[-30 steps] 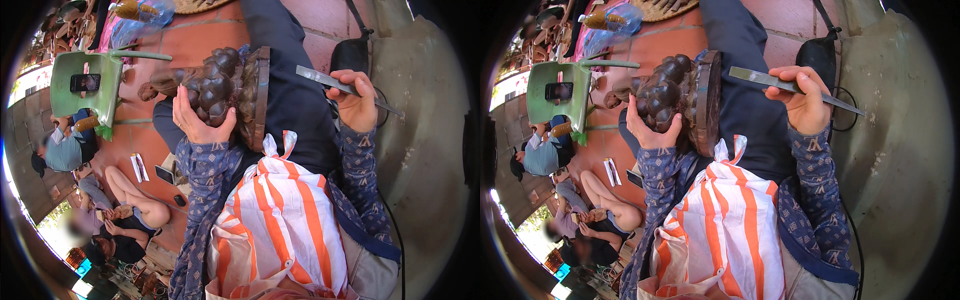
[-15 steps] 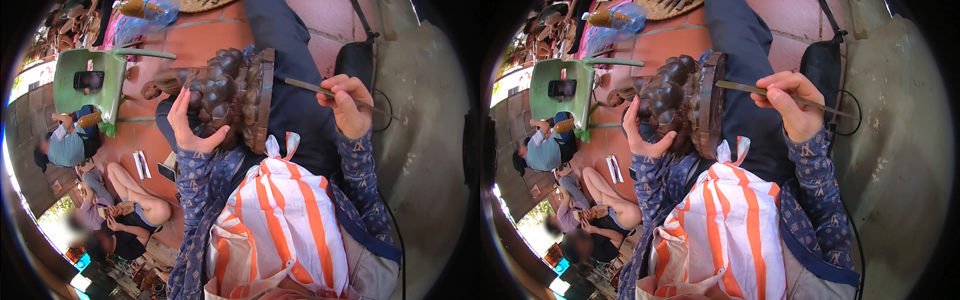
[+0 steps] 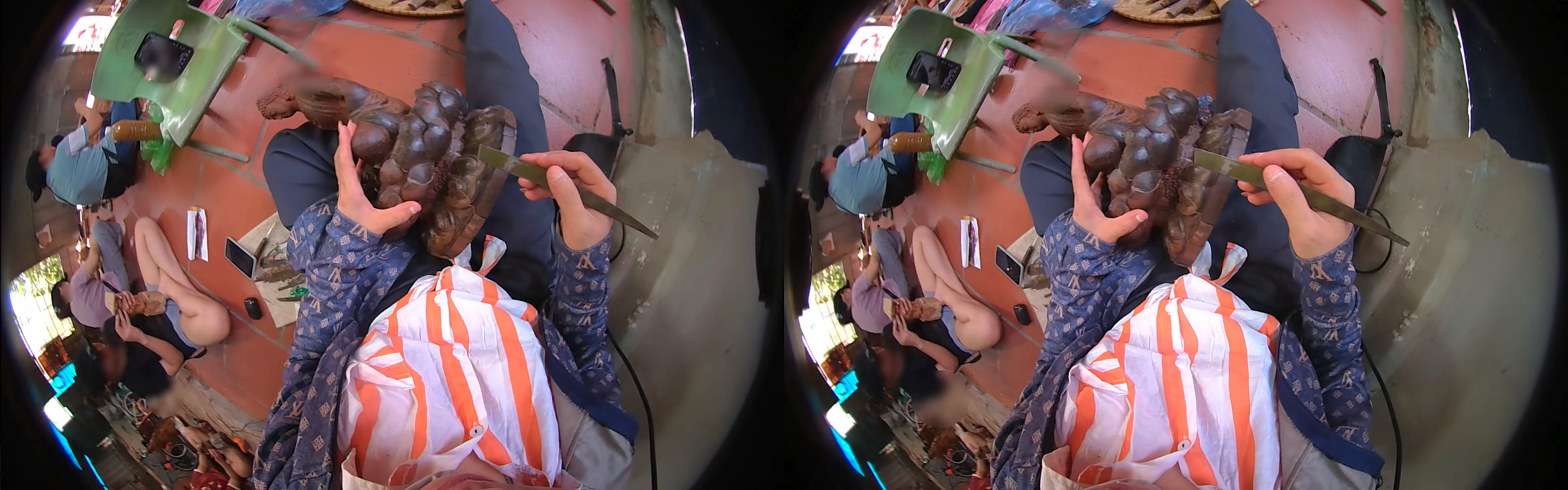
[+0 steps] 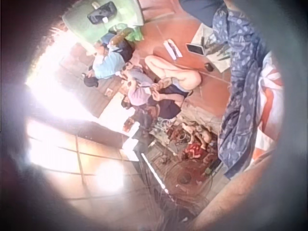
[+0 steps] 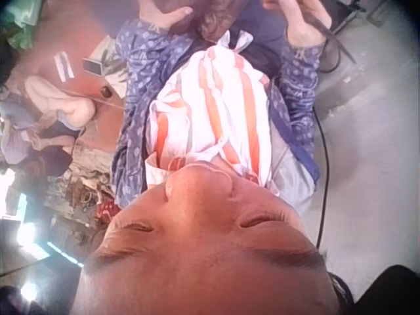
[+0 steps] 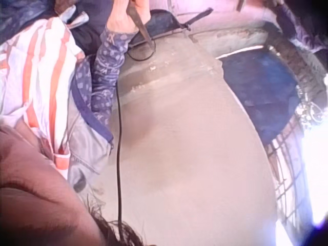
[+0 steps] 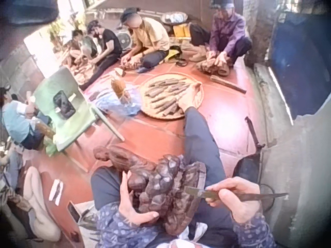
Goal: The person carves a dark wooden figurine using a small metal file, holding the object with the left hand and filing with the right. The person rotates the figurine to work on different surfaces and continues filing throughout the clip.
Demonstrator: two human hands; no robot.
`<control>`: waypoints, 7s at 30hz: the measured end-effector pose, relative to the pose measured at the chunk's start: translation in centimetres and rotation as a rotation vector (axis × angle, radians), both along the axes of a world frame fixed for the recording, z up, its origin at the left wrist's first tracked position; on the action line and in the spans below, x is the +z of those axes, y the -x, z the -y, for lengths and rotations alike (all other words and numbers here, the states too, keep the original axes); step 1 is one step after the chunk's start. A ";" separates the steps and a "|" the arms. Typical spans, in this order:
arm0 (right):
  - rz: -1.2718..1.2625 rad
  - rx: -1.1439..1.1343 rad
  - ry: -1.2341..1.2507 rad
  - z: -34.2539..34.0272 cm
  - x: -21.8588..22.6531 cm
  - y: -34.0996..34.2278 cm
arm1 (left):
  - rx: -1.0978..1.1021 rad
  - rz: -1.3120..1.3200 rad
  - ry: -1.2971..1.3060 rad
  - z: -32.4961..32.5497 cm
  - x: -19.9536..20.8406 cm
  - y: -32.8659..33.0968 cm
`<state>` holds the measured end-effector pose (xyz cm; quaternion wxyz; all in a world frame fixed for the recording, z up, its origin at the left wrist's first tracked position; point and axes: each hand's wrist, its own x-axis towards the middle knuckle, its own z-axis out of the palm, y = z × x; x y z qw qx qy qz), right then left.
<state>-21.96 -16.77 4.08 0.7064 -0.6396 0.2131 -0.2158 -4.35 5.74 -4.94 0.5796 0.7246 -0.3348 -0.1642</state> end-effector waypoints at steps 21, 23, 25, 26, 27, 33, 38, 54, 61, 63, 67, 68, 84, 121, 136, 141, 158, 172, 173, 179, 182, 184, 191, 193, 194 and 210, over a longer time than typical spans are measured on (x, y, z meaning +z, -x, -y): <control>0.101 0.808 1.261 -2.6 5.1 -13.8 | -0.057 0.094 0.380 -0.1 9.8 -3.1; 0.143 0.883 1.282 -2.3 3.7 -14.8 | -0.056 0.096 0.353 0.6 11.2 -3.4; 0.113 0.911 1.187 -2.0 3.1 -15.1 | -0.033 0.079 0.275 0.3 11.5 -3.4; 0.126 0.913 1.114 -1.9 3.0 -15.2 | 0.027 0.054 0.351 0.5 11.1 -3.4; 0.128 0.911 1.039 -1.6 2.8 -15.2 | 0.071 0.039 0.390 0.6 10.8 -3.3; 0.275 0.720 1.031 -1.1 -0.9 -14.1 | 0.227 0.024 0.485 0.9 10.2 -2.6; 0.151 0.667 0.994 -2.1 -2.7 -12.6 | 0.240 -0.024 0.416 0.8 10.4 -2.6; -0.010 0.525 1.066 -3.9 -1.6 -12.6 | 0.275 -0.064 0.432 1.1 9.8 -4.0; 0.208 0.547 1.132 -3.0 -1.9 -12.9 | 0.259 -0.092 0.426 1.1 9.3 -3.8; 0.041 0.514 1.102 -3.8 -1.7 -12.9 | 0.302 -0.069 0.468 0.8 8.9 -4.4; 0.108 0.542 1.107 -3.6 -1.5 -13.0 | 0.234 -0.113 0.402 0.6 9.4 -4.4; 0.180 0.551 1.127 -3.3 -1.5 -12.9 | 0.220 -0.135 0.448 0.6 8.9 -3.9; 0.169 0.588 1.112 -3.2 -1.6 -12.7 | 0.173 -0.130 0.388 0.9 9.2 -4.6; -0.041 0.279 1.137 -5.9 -1.3 -10.6 | -0.178 -0.207 0.047 2.5 8.6 -5.7; -0.031 0.252 1.179 -6.1 -1.3 -11.3 | -0.191 -0.330 0.193 2.3 8.1 -5.9; 0.060 0.267 1.225 -5.8 -1.7 -11.1 | -0.228 -0.300 0.175 2.3 7.7 -6.3; 0.089 0.237 1.199 -5.9 -1.5 -11.2 | -0.336 -0.322 0.088 2.4 8.6 -6.9; -0.135 0.201 1.032 -6.6 -1.1 -10.9 | -0.239 -0.054 -0.015 3.7 9.7 -7.1; -0.182 0.192 1.005 -6.7 -0.9 -10.9 | -0.259 -0.078 -0.034 3.4 9.8 -6.8; -0.067 0.191 1.120 -6.6 -0.9 -10.8 | -0.223 -0.264 0.078 3.1 9.5 -6.2; -0.119 0.168 1.079 -6.8 -0.7 -10.8 | -0.270 -0.211 0.030 3.0 10.2 -6.4; -0.001 0.241 1.105 -6.2 -0.9 -10.5 | -0.297 -0.193 -0.031 2.6 10.5 -6.1; -0.146 0.189 1.004 -6.5 -0.8 -10.7 | -0.241 -0.102 0.050 3.2 10.7 -6.0; -0.023 0.255 1.082 -5.9 -0.8 -10.5 | -0.275 -0.105 -0.009 2.7 10.2 -5.7; 0.038 0.288 1.121 -5.8 -0.8 -10.4 | -0.237 -0.192 0.015 2.7 9.6 -5.6; -0.079 0.253 1.067 -5.2 -1.4 -10.8 | -0.232 -0.266 0.001 3.5 9.1 -6.2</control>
